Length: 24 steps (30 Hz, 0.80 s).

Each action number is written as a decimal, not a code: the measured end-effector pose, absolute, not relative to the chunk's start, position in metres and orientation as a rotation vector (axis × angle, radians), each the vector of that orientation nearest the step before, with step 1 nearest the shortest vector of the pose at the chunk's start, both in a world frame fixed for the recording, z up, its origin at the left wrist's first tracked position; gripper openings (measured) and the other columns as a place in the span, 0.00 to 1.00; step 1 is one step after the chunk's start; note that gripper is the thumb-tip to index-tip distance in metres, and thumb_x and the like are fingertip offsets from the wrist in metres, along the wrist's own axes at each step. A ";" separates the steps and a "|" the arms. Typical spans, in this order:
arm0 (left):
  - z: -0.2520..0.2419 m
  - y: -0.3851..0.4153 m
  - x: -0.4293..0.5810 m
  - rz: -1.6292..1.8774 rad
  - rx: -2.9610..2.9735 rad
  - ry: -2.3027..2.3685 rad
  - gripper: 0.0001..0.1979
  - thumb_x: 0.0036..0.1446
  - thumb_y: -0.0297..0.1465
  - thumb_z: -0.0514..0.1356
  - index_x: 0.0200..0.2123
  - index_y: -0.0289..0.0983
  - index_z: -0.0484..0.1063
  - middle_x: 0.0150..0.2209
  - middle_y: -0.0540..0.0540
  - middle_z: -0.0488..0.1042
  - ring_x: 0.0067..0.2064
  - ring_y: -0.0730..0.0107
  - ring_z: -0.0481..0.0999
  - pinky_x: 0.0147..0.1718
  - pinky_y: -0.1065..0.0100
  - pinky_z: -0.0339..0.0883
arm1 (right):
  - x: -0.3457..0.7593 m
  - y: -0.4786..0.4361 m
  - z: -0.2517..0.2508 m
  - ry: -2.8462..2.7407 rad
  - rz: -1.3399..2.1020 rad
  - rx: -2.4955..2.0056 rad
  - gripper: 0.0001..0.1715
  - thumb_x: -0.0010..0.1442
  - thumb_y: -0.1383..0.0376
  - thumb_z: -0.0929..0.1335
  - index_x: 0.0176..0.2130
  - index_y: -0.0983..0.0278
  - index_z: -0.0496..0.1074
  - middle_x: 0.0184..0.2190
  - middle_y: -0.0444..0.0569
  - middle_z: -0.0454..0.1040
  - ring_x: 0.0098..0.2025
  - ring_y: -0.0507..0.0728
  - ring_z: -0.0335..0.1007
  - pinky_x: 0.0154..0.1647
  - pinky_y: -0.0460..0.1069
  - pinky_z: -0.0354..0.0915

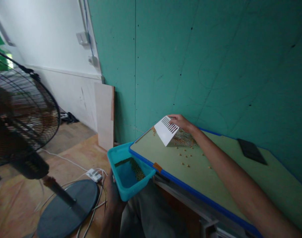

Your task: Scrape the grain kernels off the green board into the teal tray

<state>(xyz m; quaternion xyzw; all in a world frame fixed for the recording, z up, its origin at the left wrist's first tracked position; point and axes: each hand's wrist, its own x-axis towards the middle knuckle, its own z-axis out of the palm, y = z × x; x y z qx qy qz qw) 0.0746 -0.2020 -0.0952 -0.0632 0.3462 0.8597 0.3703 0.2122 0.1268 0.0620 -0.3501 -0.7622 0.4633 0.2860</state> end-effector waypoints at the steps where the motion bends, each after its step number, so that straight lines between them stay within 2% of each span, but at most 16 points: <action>1: -0.094 -0.201 0.075 2.203 -0.161 0.918 0.15 0.74 0.34 0.55 0.47 0.37 0.82 0.31 0.47 0.85 0.47 0.53 0.90 0.54 0.53 0.83 | 0.212 0.126 0.062 -2.034 1.252 -0.936 0.26 0.60 0.79 0.69 0.54 0.67 0.83 0.35 0.48 0.85 0.28 0.52 0.76 0.28 0.44 0.70; 6: -0.088 -0.202 0.080 2.153 -0.133 0.918 0.22 0.78 0.36 0.49 0.53 0.36 0.83 0.37 0.42 0.88 0.53 0.50 0.88 0.56 0.51 0.83 | 0.214 0.124 0.064 -2.055 1.282 -0.914 0.26 0.60 0.78 0.70 0.55 0.66 0.84 0.35 0.48 0.85 0.27 0.51 0.76 0.28 0.44 0.70; 9: -0.089 -0.204 0.081 2.144 -0.087 0.876 0.22 0.78 0.35 0.49 0.53 0.35 0.83 0.42 0.38 0.89 0.55 0.49 0.87 0.57 0.52 0.82 | 0.215 0.123 0.066 -2.064 1.271 -0.937 0.28 0.59 0.78 0.70 0.56 0.66 0.83 0.34 0.47 0.85 0.27 0.52 0.76 0.28 0.44 0.70; 11: -0.089 -0.205 0.081 2.149 -0.087 0.868 0.19 0.77 0.35 0.52 0.50 0.36 0.83 0.43 0.38 0.89 0.57 0.49 0.87 0.58 0.52 0.81 | 0.215 0.123 0.067 -2.068 1.273 -0.944 0.28 0.58 0.78 0.70 0.56 0.65 0.83 0.33 0.47 0.85 0.27 0.52 0.76 0.28 0.44 0.70; 15: -0.090 -0.205 0.079 2.150 -0.131 0.870 0.14 0.74 0.35 0.58 0.40 0.38 0.82 0.41 0.38 0.89 0.57 0.47 0.87 0.58 0.50 0.81 | 0.216 0.122 0.068 -2.074 1.299 -0.930 0.28 0.59 0.78 0.70 0.56 0.66 0.83 0.33 0.47 0.85 0.27 0.52 0.76 0.26 0.43 0.69; 20: -0.093 -0.204 0.078 2.134 -0.140 0.898 0.14 0.71 0.40 0.63 0.35 0.39 0.80 0.39 0.40 0.89 0.56 0.45 0.87 0.57 0.47 0.82 | 0.218 0.125 0.068 -2.086 1.315 -0.915 0.27 0.59 0.77 0.70 0.56 0.66 0.84 0.36 0.49 0.86 0.28 0.52 0.77 0.28 0.44 0.70; 24: -0.094 -0.204 0.078 2.119 -0.091 0.889 0.19 0.77 0.38 0.53 0.42 0.38 0.83 0.43 0.38 0.90 0.57 0.47 0.87 0.59 0.47 0.81 | 0.217 0.129 0.067 -2.047 1.259 -0.922 0.27 0.58 0.77 0.70 0.55 0.66 0.84 0.33 0.48 0.85 0.27 0.52 0.75 0.30 0.45 0.71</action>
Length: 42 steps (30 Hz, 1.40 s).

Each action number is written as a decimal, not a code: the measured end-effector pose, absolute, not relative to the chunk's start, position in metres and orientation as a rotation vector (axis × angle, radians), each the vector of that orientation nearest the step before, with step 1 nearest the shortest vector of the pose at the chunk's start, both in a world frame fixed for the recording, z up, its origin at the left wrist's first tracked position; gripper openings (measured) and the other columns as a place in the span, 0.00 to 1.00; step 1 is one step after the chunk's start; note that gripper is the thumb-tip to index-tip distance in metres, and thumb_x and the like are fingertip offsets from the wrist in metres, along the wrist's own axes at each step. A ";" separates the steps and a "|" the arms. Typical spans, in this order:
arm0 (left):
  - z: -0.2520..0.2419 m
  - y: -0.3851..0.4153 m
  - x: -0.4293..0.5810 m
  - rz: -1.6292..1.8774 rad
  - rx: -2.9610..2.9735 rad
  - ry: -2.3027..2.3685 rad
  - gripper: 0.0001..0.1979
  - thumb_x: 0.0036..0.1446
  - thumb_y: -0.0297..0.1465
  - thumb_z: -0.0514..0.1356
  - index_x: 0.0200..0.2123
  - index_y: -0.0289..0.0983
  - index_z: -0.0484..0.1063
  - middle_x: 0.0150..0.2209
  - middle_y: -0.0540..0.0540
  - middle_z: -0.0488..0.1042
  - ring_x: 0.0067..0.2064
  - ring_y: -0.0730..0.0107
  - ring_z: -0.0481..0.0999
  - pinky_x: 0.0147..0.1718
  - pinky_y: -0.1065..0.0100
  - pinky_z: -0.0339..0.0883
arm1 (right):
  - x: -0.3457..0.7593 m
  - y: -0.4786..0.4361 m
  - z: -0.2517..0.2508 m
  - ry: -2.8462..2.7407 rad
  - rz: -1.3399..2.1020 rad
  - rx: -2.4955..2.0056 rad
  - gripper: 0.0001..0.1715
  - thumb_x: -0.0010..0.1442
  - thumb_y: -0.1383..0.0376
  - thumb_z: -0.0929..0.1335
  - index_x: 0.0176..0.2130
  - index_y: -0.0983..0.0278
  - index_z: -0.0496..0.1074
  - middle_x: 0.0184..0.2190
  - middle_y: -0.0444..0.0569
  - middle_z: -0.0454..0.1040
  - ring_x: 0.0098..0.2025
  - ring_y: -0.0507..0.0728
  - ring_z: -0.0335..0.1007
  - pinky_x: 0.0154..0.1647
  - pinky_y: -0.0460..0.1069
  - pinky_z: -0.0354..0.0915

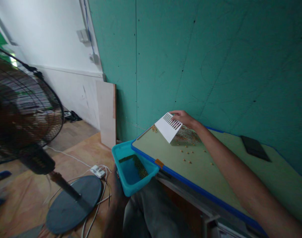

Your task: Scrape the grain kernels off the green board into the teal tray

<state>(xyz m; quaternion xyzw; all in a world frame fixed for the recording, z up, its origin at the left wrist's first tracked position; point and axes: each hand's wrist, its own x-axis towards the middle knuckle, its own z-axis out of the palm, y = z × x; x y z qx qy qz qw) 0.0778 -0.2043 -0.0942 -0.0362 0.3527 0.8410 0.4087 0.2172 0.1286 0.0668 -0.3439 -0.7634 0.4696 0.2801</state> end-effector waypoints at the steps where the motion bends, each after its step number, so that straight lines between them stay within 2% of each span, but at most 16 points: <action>1: -0.094 -0.204 0.078 2.113 -0.088 0.876 0.21 0.78 0.38 0.51 0.46 0.37 0.84 0.44 0.38 0.90 0.57 0.48 0.87 0.59 0.47 0.81 | 0.217 0.129 0.066 -2.031 1.240 -0.932 0.27 0.58 0.78 0.70 0.55 0.66 0.84 0.32 0.47 0.84 0.26 0.52 0.75 0.30 0.45 0.71; 5: -0.092 -0.206 0.080 2.096 -0.133 0.845 0.23 0.79 0.40 0.51 0.59 0.35 0.82 0.42 0.38 0.90 0.57 0.47 0.87 0.61 0.46 0.80 | 0.215 0.132 0.063 -2.016 1.224 -0.943 0.26 0.58 0.79 0.70 0.54 0.67 0.84 0.32 0.48 0.84 0.27 0.52 0.75 0.29 0.45 0.71; 10: -0.089 -0.207 0.082 2.095 -0.178 0.860 0.27 0.80 0.40 0.47 0.66 0.34 0.78 0.42 0.38 0.90 0.58 0.47 0.87 0.62 0.46 0.79 | 0.215 0.133 0.060 -2.027 1.264 -0.935 0.26 0.59 0.78 0.71 0.55 0.66 0.84 0.34 0.48 0.86 0.28 0.52 0.77 0.29 0.44 0.71; 15: -0.090 -0.207 0.081 2.101 -0.126 0.848 0.28 0.81 0.40 0.45 0.64 0.35 0.80 0.43 0.39 0.90 0.58 0.49 0.87 0.62 0.49 0.79 | 0.216 0.130 0.061 -2.024 1.299 -0.915 0.27 0.60 0.78 0.71 0.57 0.66 0.83 0.34 0.48 0.86 0.28 0.52 0.77 0.27 0.43 0.70; 19: -0.092 -0.207 0.080 2.114 -0.145 0.896 0.28 0.80 0.39 0.45 0.60 0.34 0.82 0.39 0.41 0.89 0.55 0.50 0.88 0.61 0.50 0.79 | 0.218 0.127 0.063 -2.034 1.318 -0.897 0.29 0.60 0.78 0.70 0.59 0.67 0.83 0.34 0.49 0.86 0.28 0.52 0.77 0.27 0.44 0.70; 24: -0.095 -0.204 0.078 2.104 -0.163 0.926 0.24 0.78 0.39 0.50 0.58 0.35 0.83 0.34 0.43 0.87 0.52 0.50 0.89 0.60 0.50 0.80 | 0.219 0.128 0.063 -2.053 1.333 -0.889 0.29 0.60 0.77 0.71 0.59 0.66 0.82 0.36 0.49 0.86 0.29 0.52 0.78 0.29 0.44 0.71; 30: -0.104 -0.201 0.073 2.096 -0.151 0.869 0.24 0.75 0.40 0.53 0.63 0.36 0.80 0.44 0.39 0.89 0.56 0.46 0.87 0.60 0.46 0.80 | 0.220 0.130 0.061 -2.079 1.370 -0.872 0.30 0.59 0.75 0.72 0.60 0.65 0.82 0.37 0.50 0.86 0.29 0.52 0.77 0.29 0.44 0.73; 33: -0.105 -0.200 0.072 2.111 -0.158 0.880 0.24 0.75 0.40 0.54 0.64 0.36 0.79 0.46 0.38 0.89 0.56 0.46 0.87 0.60 0.46 0.80 | 0.220 0.130 0.061 -2.088 1.396 -0.849 0.30 0.60 0.74 0.72 0.61 0.65 0.82 0.38 0.50 0.86 0.29 0.52 0.77 0.29 0.44 0.73; 39: -0.089 -0.203 0.078 2.080 -0.143 0.911 0.21 0.74 0.39 0.55 0.60 0.37 0.81 0.44 0.40 0.90 0.56 0.46 0.87 0.60 0.47 0.80 | 0.220 0.130 0.061 -2.106 1.395 -0.855 0.31 0.60 0.74 0.73 0.62 0.65 0.80 0.39 0.51 0.86 0.30 0.52 0.78 0.29 0.44 0.73; 42: -0.083 -0.205 0.080 2.068 -0.150 0.931 0.20 0.75 0.37 0.54 0.57 0.37 0.82 0.38 0.42 0.89 0.54 0.48 0.88 0.59 0.48 0.81 | 0.220 0.130 0.061 -2.108 1.401 -0.858 0.31 0.60 0.74 0.72 0.61 0.65 0.80 0.39 0.51 0.86 0.30 0.52 0.78 0.29 0.44 0.73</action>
